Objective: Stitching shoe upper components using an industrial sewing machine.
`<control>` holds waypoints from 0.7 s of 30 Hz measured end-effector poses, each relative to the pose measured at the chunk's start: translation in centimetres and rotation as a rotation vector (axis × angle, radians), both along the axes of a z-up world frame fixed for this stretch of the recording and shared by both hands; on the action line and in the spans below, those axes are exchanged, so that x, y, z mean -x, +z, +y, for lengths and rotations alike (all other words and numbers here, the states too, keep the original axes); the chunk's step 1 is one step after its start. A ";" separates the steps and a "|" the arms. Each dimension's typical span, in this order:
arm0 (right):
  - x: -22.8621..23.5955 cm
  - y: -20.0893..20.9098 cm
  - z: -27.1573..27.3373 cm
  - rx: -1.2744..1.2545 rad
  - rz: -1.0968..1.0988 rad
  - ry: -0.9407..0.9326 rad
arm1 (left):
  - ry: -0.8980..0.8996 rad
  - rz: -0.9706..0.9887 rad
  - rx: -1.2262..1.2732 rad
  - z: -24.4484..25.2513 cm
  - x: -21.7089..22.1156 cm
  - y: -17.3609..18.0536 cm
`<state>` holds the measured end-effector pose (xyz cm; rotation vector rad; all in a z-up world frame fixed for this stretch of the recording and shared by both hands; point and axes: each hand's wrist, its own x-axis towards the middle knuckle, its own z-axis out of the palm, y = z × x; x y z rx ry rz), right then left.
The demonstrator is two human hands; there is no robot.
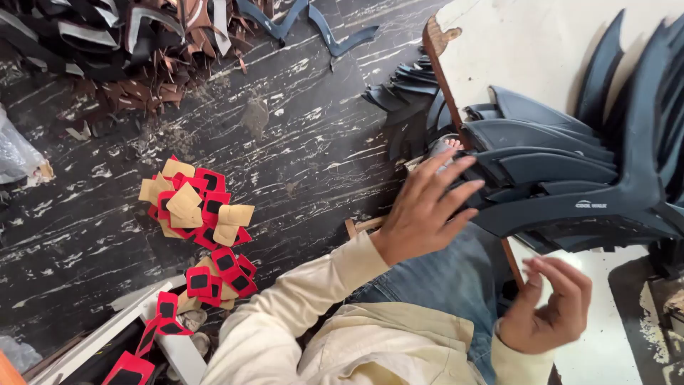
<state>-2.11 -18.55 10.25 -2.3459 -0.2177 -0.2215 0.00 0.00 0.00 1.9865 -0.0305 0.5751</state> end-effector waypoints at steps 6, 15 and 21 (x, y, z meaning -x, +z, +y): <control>-9.3 1.5 10.3 0.417 -0.048 0.552 | -0.045 0.174 0.202 -1.1 3.0 -5.6; -11.1 -2.2 3.3 1.024 0.026 0.629 | 0.007 0.554 0.475 -2.4 1.8 -18.2; -8.4 -4.7 -5.3 0.944 -0.207 0.562 | -0.111 0.916 0.334 -8.1 -2.6 -39.9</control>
